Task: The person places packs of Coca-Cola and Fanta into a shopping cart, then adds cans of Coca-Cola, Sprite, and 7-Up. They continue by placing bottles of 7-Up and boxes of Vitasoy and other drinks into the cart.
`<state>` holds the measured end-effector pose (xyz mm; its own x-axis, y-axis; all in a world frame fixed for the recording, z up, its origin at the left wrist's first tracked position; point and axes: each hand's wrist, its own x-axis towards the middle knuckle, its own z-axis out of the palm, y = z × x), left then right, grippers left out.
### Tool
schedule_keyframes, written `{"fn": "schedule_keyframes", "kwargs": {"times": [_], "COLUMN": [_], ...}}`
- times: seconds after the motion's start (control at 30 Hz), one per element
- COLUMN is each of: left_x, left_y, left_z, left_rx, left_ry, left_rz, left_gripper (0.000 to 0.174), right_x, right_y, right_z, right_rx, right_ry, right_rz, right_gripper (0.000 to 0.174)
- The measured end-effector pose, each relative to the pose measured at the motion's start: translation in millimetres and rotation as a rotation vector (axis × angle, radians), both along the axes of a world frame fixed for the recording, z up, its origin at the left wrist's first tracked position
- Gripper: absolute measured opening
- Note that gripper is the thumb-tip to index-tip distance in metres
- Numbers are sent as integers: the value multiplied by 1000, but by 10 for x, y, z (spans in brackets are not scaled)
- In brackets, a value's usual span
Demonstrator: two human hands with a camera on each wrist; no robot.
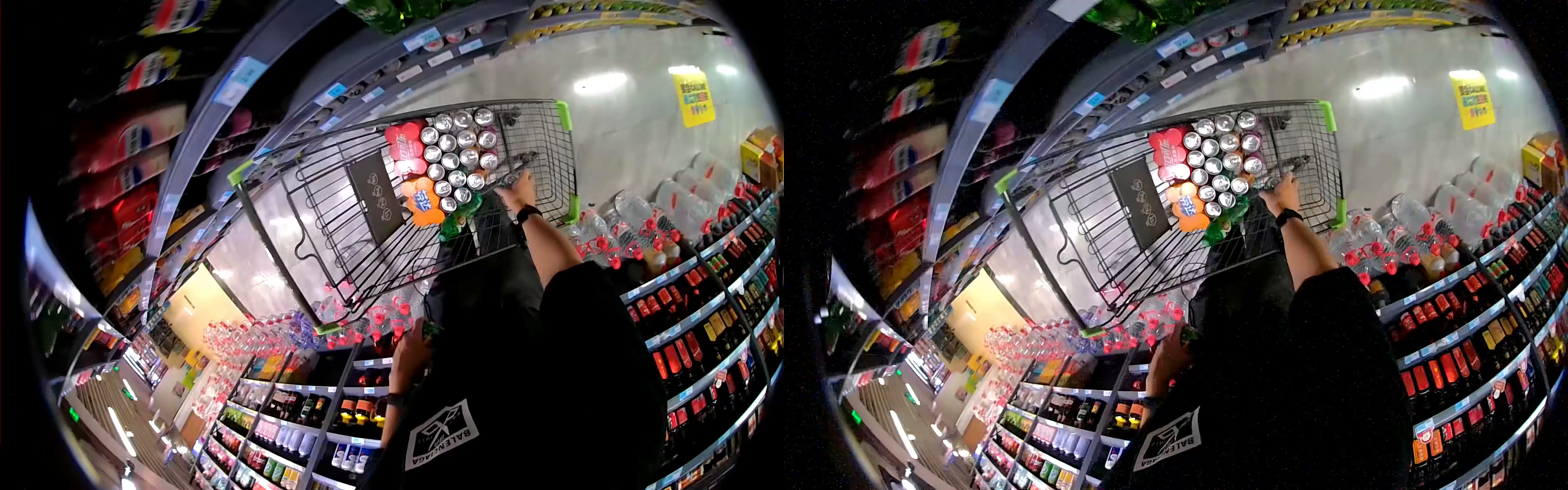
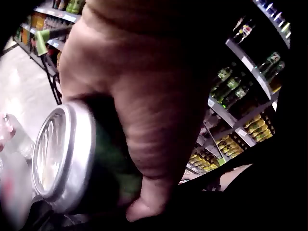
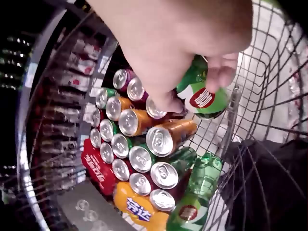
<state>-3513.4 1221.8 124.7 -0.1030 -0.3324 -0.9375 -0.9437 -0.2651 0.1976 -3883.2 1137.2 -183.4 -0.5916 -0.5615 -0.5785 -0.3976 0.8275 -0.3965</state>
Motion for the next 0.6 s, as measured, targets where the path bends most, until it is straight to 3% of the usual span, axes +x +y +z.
{"fn": "schedule_keyframes", "kwargs": {"times": [0.1, 0.17, 0.23, 0.3, 0.37, 0.4, 0.47, 0.5, 0.57, 0.6], "left_x": [-87, -137, -228, -460, -469, -525, -594, -609, -656, -695], "left_y": [141, 208, 248, 73, 137, 91, 0, -36, -109, -169], "left_z": [-81, -119, -156, -63, -152, -152, -169, -179, -189, -177], "left_rx": [71, -38, -31, -80, -185, -196, -199, -207, -193, -225], "left_ry": [-51, 78, 63, 41, 105, 120, 174, 181, 193, 217], "left_rz": [76, 178, 212, 209, 188, 258, 333, 330, 352, 286], "left_gripper": [69, 75, 75, 74, 74, 74, 74, 74, 74, 81], "right_x": [32, 86, 152, 188, 191, 150, 66, 16, 44, 100], "right_y": [-29, -44, -102, -62, 149, 218, 352, 361, 308, 258], "right_z": [-588, -911, -902, -855, -1023, -990, -807, -695, -216, 108], "right_rx": [9, 62, 113, 83, -202, -202, -54, 25, 105, 78], "right_ry": [-148, -179, -178, -183, -381, -380, -732, -748, -559, -714], "right_rz": [-16, -24, -130, -96, -226, -227, -532, -353, 126, 219], "right_gripper": [88, 92, 88, 78, 65, 65, 46, 28, 22, 28]}}
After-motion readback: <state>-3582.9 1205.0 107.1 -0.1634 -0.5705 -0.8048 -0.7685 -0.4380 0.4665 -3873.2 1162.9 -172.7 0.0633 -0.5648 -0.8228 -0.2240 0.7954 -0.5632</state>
